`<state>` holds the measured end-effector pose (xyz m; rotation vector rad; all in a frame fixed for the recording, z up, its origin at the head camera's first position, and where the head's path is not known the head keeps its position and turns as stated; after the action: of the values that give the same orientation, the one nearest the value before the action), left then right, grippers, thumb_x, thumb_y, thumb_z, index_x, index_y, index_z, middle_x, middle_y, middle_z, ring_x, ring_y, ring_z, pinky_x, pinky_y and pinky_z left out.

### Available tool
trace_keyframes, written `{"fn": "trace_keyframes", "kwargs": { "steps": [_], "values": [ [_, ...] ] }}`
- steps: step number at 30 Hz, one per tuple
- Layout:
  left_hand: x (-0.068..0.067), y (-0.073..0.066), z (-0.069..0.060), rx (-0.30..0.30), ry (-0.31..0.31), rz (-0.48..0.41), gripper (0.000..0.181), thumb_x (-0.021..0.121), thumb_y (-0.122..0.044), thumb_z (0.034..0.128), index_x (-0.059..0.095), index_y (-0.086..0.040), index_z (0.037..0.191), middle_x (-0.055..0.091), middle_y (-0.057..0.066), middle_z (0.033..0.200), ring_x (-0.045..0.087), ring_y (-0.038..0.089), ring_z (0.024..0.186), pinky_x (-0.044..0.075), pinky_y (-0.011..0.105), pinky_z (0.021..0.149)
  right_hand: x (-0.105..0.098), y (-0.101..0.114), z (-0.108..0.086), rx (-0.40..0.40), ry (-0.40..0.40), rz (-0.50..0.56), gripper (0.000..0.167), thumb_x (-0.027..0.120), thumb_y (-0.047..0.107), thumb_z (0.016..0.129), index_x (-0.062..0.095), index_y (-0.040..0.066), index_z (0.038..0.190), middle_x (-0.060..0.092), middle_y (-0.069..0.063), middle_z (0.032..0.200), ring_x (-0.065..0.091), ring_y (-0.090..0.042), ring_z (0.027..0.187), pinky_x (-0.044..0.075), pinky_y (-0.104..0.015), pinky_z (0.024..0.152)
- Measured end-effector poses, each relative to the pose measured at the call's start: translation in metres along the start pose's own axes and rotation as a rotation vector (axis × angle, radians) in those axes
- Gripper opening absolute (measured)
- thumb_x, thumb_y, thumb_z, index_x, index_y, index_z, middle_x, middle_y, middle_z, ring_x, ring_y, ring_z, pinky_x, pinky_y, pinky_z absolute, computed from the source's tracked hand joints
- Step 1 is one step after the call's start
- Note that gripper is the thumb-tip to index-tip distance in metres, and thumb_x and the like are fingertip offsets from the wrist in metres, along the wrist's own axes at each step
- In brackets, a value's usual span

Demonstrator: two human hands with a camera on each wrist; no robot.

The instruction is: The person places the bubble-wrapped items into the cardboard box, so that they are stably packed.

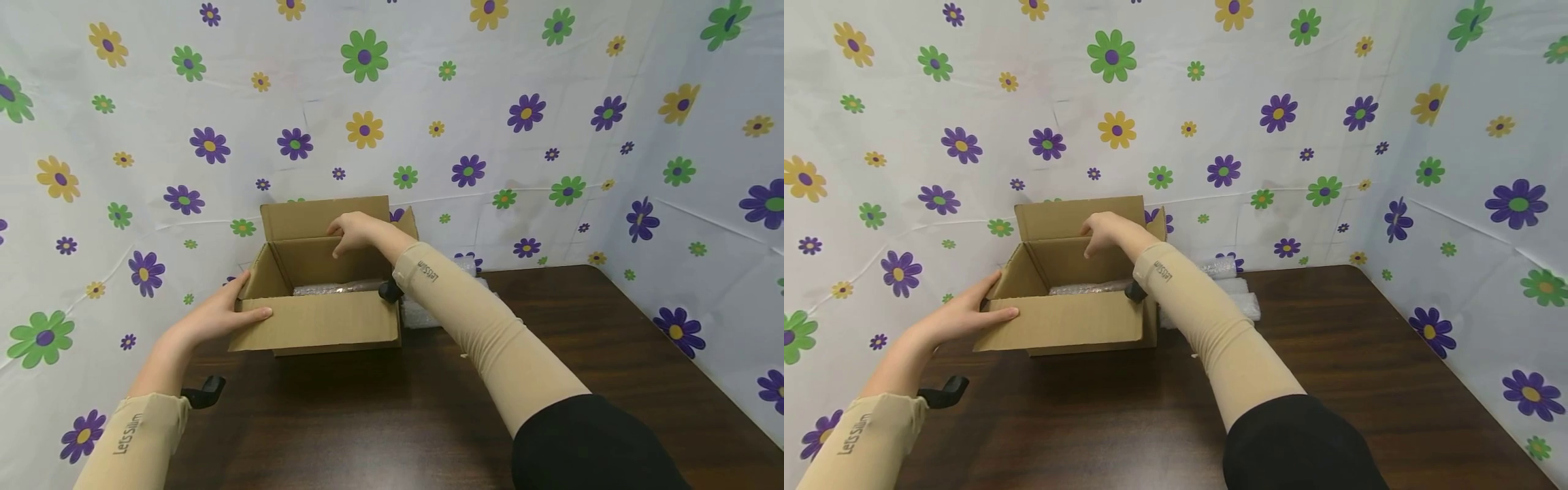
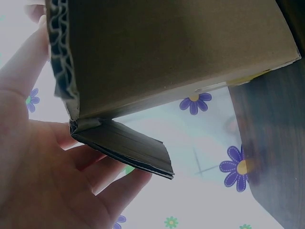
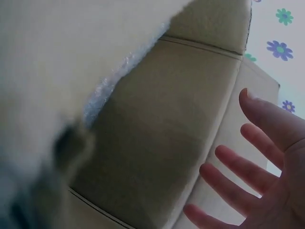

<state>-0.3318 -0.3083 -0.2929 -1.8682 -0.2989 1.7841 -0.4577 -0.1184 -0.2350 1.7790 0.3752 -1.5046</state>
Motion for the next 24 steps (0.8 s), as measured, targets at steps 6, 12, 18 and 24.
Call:
{"fn": "trace_keyframes", "kwargs": {
  "steps": [6, 12, 18, 24],
  "values": [
    [0.001, 0.000, 0.000, 0.008, 0.006, -0.004, 0.105, 0.066, -0.046, 0.0898, -0.001, 0.007, 0.152, 0.009, 0.039, 0.151, 0.012, 0.057, 0.137, 0.016, 0.068, 0.107, -0.007, 0.002, -0.008, -0.035, -0.006, 0.050, 0.056, 0.073, 0.023, 0.088, 0.054, 0.008, 0.138, 0.058, -0.011, 0.131, 0.052, -0.021, 0.118, 0.045, -0.032, 0.096],
    [0.003, 0.002, 0.001, 0.004, 0.012, 0.001, 0.106, 0.065, -0.047, 0.0898, -0.001, 0.007, 0.152, 0.010, 0.040, 0.151, 0.013, 0.057, 0.136, 0.017, 0.068, 0.107, -0.011, 0.014, -0.023, -0.100, 0.011, 0.062, 0.055, 0.073, 0.026, 0.088, 0.056, 0.011, 0.137, 0.058, -0.012, 0.131, 0.051, -0.023, 0.122, 0.043, -0.033, 0.099],
    [0.003, 0.001, 0.001, 0.007, 0.018, -0.002, 0.106, 0.065, -0.046, 0.0902, -0.002, 0.008, 0.151, 0.007, 0.040, 0.151, 0.011, 0.058, 0.136, 0.016, 0.068, 0.107, -0.023, 0.028, -0.055, -0.193, -0.014, 0.082, 0.051, 0.072, 0.029, 0.089, 0.058, 0.016, 0.136, 0.060, -0.005, 0.126, 0.057, -0.018, 0.115, 0.045, -0.029, 0.096],
    [0.001, -0.001, 0.000, 0.011, 0.020, -0.008, 0.105, 0.065, -0.046, 0.0905, -0.002, 0.008, 0.151, 0.005, 0.039, 0.151, 0.010, 0.057, 0.137, 0.015, 0.068, 0.107, -0.041, 0.030, -0.097, -0.267, -0.083, 0.158, 0.048, 0.071, 0.030, 0.090, 0.059, 0.018, 0.134, 0.061, 0.001, 0.126, 0.060, -0.013, 0.110, 0.047, -0.027, 0.093]
  ]
}}
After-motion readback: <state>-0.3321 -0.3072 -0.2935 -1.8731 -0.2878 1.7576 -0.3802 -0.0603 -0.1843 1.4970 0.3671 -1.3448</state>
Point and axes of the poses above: each hand's wrist, its own z-axis towards the middle knuckle, its own x-axis out of the palm, y = z × x, the point moved 9 cm from there along z, towards the middle knuckle
